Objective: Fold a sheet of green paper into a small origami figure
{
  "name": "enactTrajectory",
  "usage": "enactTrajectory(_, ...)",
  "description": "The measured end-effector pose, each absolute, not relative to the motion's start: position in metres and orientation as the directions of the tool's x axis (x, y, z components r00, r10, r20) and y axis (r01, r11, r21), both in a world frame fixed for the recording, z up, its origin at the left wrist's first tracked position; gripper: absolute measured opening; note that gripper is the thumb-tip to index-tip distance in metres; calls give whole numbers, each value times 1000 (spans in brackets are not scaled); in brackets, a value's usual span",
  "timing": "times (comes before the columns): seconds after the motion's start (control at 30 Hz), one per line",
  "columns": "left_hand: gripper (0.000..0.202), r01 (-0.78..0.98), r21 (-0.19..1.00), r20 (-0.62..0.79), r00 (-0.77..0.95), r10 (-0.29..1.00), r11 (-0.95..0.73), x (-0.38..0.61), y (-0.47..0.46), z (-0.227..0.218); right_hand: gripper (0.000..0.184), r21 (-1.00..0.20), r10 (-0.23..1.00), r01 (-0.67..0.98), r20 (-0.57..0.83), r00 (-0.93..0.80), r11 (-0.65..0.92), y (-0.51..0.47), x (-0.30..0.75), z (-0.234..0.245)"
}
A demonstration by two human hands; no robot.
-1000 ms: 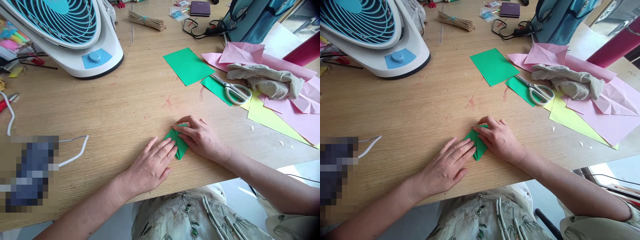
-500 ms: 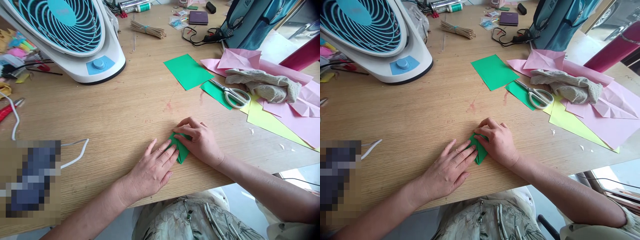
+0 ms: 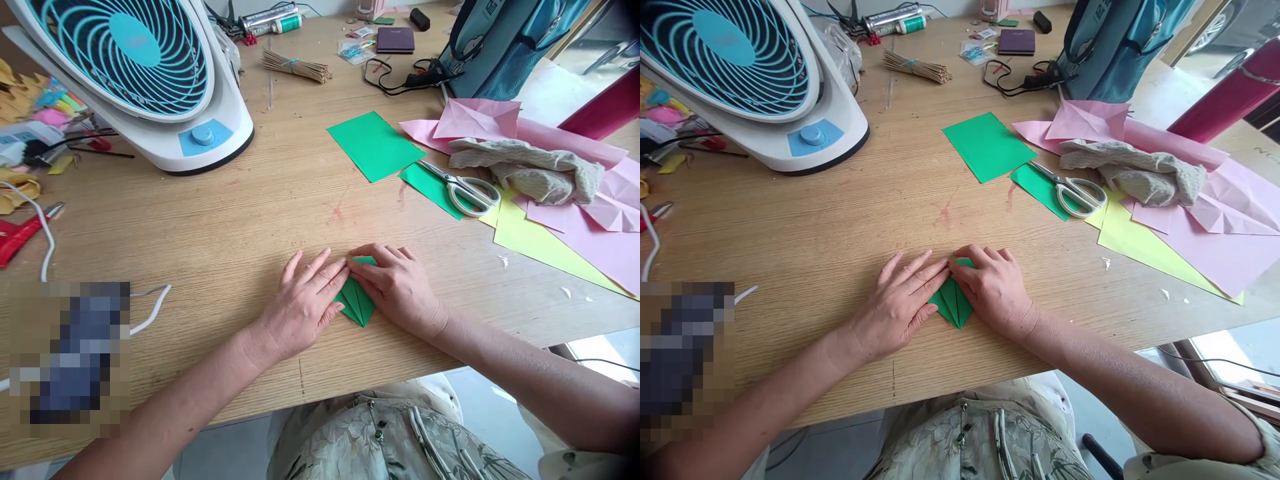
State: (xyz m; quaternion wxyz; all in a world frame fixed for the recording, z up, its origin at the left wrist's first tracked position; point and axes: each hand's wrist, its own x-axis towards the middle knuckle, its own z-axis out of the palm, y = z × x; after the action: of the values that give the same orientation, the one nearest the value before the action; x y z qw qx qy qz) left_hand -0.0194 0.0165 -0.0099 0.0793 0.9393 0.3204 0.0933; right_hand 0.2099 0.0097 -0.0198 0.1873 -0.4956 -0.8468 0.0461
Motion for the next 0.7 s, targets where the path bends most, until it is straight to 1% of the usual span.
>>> enactTrajectory(0.13, 53, 640, 157, 101, 747, 657, -752, -17, 16, -15, 29, -245, 852, 820, 236, -468, 518, 5, 211, -18)
enactTrajectory(0.27, 59, 632, 98, 81, 765, 639, -769, -13, 16, -13, 35, -294, 860, 809, 211, -465, 509, 2, 211, -16)
enactTrajectory(0.47, 71, 638, 28, 58, 768, 638, -770, -10, 11, -6, 41, -362, 858, 778, 216, -465, 513, 2, 212, -16)
enactTrajectory(0.6, 67, 643, -16, 52, 766, 641, -766, -12, 6, -5, 43, -357, 860, 782, 204, -468, 511, 2, 213, -16)
enactTrajectory(0.7, 64, 646, -19, 47, 763, 645, -763, -14, 3, -5, 42, -349, 860, 786, 202, -469, 510, 2, 213, -17)
